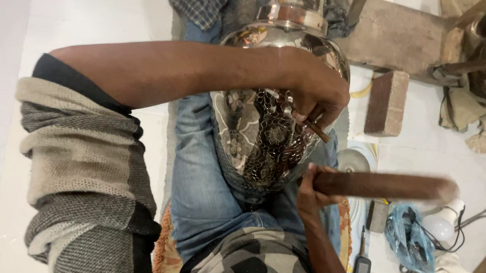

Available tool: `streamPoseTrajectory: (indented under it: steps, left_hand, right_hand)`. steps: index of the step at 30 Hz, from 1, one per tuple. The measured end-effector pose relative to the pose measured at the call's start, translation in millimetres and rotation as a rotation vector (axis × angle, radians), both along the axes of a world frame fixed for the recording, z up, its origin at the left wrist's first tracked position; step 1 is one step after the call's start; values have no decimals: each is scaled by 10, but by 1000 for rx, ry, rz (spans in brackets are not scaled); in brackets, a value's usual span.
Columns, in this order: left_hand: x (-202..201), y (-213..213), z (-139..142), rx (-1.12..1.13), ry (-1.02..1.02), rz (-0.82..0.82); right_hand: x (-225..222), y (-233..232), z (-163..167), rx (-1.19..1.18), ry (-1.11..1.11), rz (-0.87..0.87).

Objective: The person sits on the floor with a large engraved metal vase held between their legs. They hold a small chisel against the vase surface with one hand and strike it with a wooden mallet held in the other hand, working the chisel along the decorative pattern to carve the design into the metal.

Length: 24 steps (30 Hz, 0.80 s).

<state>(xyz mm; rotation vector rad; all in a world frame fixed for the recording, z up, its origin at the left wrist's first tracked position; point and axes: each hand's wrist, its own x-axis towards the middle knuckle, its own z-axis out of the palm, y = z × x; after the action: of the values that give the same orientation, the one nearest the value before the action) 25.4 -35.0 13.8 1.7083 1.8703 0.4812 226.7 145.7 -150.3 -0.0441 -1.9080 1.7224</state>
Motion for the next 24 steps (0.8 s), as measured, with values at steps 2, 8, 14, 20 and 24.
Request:
streamPoseTrajectory:
  steps: [2, 8, 14, 20, 24]
  left_hand:
    - [40, 5, 28, -19, 52, -3]
    - [62, 17, 67, -75, 85, 19]
    - [22, 42, -16, -54, 83, 34]
    - [-1, 14, -69, 7, 61, 4]
    - [24, 5, -85, -72, 52, 86]
  right_hand:
    - [-17, -19, 19, 259, -51, 108]
    - [-63, -33, 22, 154, -48, 102]
    - [-68, -9, 20, 42, -12, 96]
    - [-97, -45, 62, 20, -56, 67]
    - [-108, -44, 82, 290, -180, 114]
